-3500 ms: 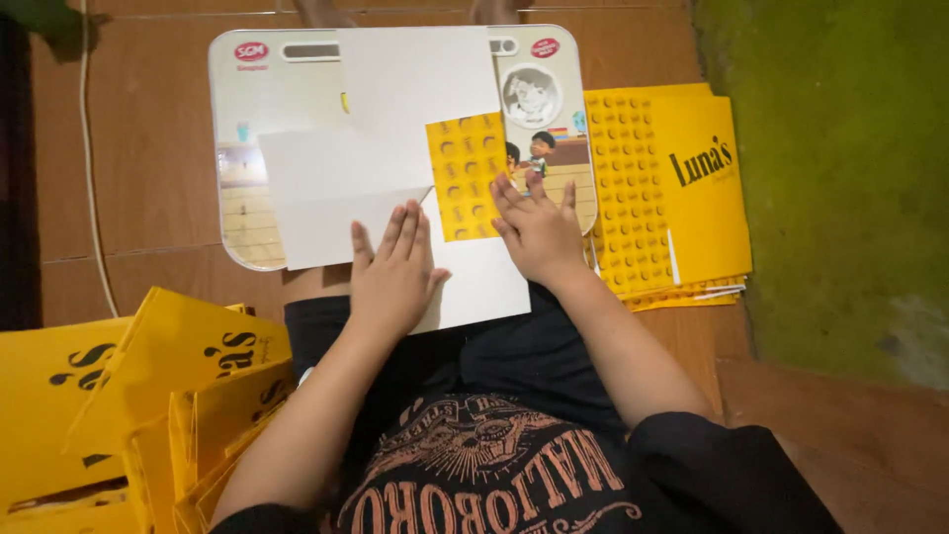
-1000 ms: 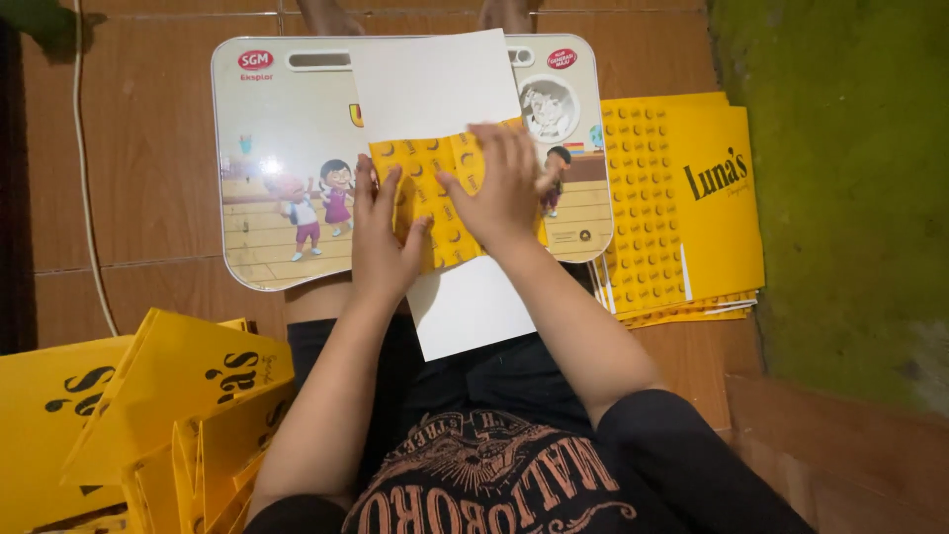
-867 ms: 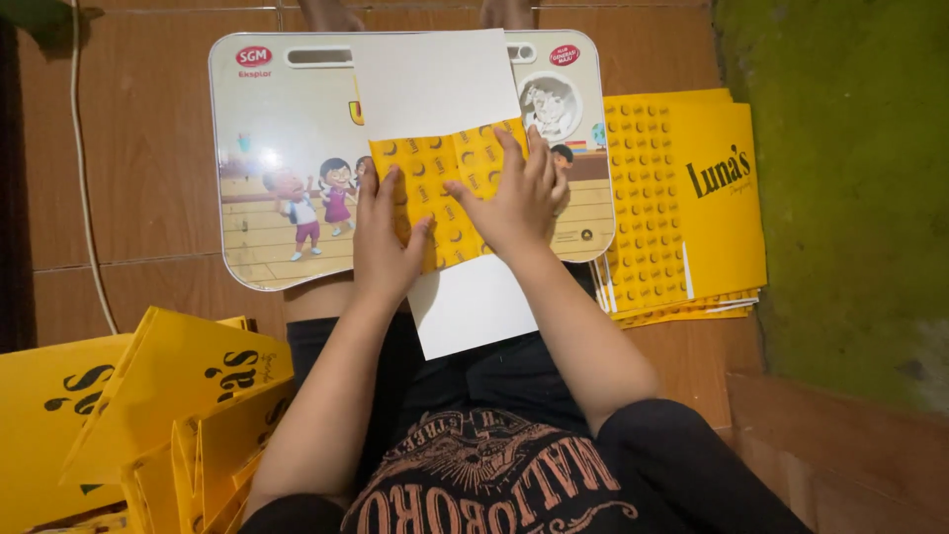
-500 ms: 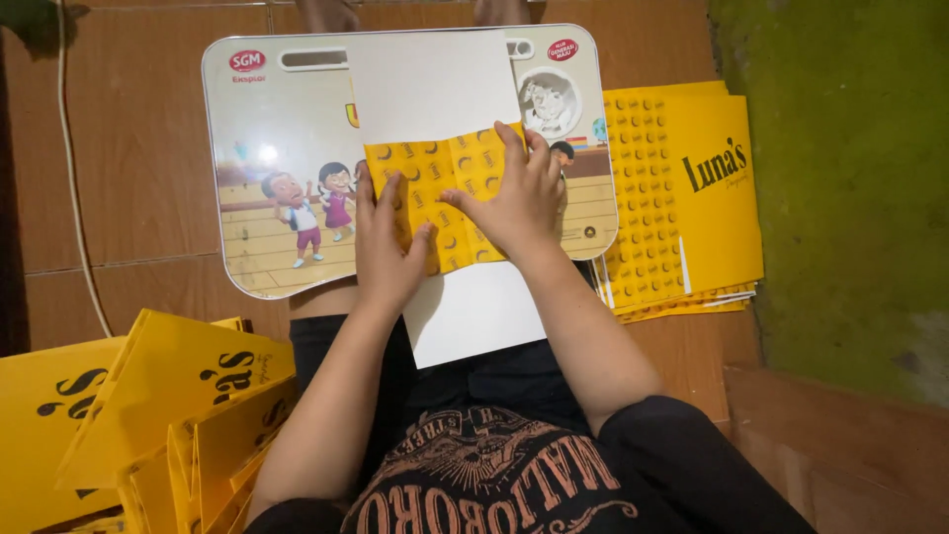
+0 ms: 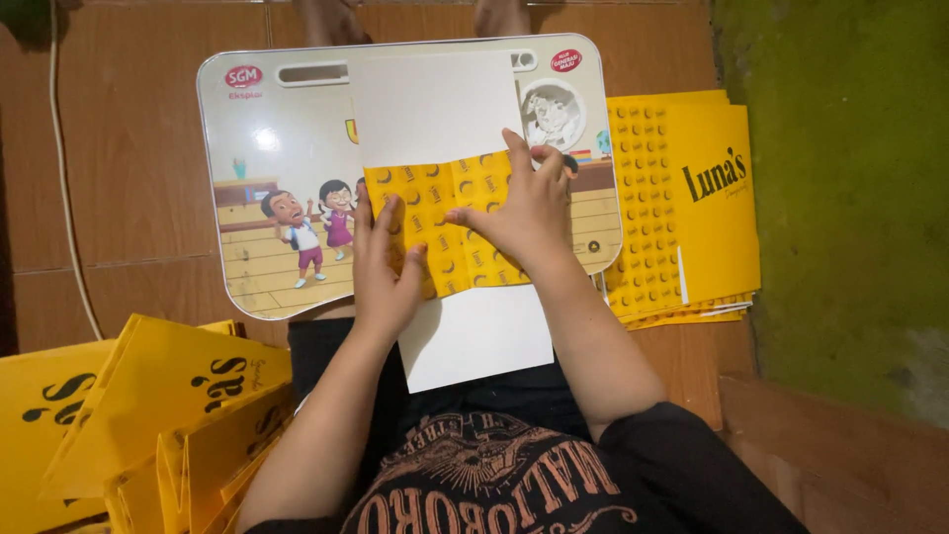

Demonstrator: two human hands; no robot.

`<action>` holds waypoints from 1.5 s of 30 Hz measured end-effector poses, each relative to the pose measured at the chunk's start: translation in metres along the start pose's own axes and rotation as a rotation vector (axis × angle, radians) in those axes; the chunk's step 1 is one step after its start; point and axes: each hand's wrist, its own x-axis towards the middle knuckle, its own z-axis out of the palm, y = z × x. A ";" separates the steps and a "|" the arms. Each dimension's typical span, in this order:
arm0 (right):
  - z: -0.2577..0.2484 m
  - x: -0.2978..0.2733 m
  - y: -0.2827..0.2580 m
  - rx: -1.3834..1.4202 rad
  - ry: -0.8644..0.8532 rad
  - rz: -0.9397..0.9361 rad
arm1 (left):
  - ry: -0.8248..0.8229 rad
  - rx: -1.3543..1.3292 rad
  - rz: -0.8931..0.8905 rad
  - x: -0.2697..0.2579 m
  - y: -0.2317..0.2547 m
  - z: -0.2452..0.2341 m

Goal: Folding yellow cardboard sheets into boxes and stacking them on a small table.

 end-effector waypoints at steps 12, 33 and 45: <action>-0.004 0.005 0.004 0.205 0.029 -0.046 | 0.025 0.046 0.089 0.027 0.019 0.004; 0.049 0.064 0.037 -0.270 0.168 -0.199 | 0.008 0.868 0.249 0.103 -0.039 0.038; 0.055 0.088 0.007 0.044 -0.151 -0.669 | -0.005 0.872 0.191 0.105 -0.031 0.037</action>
